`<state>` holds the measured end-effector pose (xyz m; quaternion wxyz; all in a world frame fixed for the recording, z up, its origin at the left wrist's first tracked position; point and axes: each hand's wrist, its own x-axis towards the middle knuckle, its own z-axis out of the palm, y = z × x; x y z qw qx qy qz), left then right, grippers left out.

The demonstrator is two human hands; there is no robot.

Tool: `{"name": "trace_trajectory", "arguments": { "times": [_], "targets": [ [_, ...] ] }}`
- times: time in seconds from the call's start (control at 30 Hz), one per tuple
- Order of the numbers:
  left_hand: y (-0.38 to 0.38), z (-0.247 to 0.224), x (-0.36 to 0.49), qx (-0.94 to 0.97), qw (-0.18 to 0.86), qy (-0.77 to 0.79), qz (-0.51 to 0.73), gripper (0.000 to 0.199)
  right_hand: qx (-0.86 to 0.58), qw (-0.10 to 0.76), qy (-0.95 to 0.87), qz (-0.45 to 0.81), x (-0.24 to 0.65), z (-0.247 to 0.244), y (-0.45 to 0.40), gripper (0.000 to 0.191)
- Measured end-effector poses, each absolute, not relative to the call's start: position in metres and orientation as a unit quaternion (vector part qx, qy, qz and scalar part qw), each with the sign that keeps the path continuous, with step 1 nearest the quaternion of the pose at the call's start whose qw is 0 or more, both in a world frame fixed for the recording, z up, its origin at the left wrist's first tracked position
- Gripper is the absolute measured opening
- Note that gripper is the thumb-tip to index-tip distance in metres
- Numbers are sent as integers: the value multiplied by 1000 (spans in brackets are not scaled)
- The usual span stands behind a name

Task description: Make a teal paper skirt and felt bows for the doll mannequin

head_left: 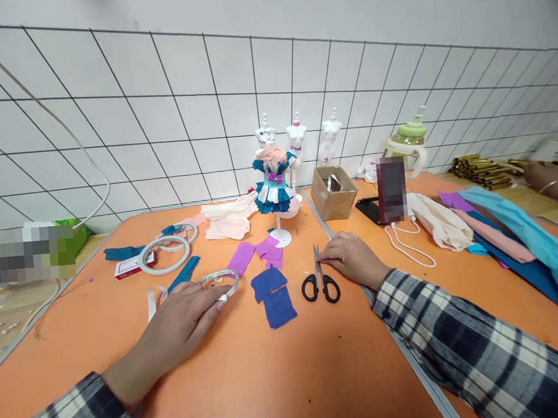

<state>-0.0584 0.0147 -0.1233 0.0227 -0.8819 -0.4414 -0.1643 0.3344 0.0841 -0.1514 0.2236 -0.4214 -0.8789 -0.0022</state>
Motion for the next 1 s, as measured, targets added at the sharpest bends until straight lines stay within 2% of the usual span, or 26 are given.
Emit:
{"name": "trace_trajectory", "arguments": {
  "times": [0.2, 0.4, 0.7, 1.0],
  "targets": [
    [16, -122, -57, -893, 34, -421, -154, 33, -406, 174, -896, -46, 331, -134, 69, 19],
    [13, -125, -58, -883, 41, -422, -200, 33, -418, 208, -884, -17, 328, -138, 67, 22],
    [16, -118, -49, -904, 25, -405, -132, 32, -476, 201, -855, 41, 326, -141, 70, 14],
    [16, -120, -52, -911, 46, -395, -113, 32, -526, 214, -820, 75, 321, -132, 66, 16]
  ]
}}
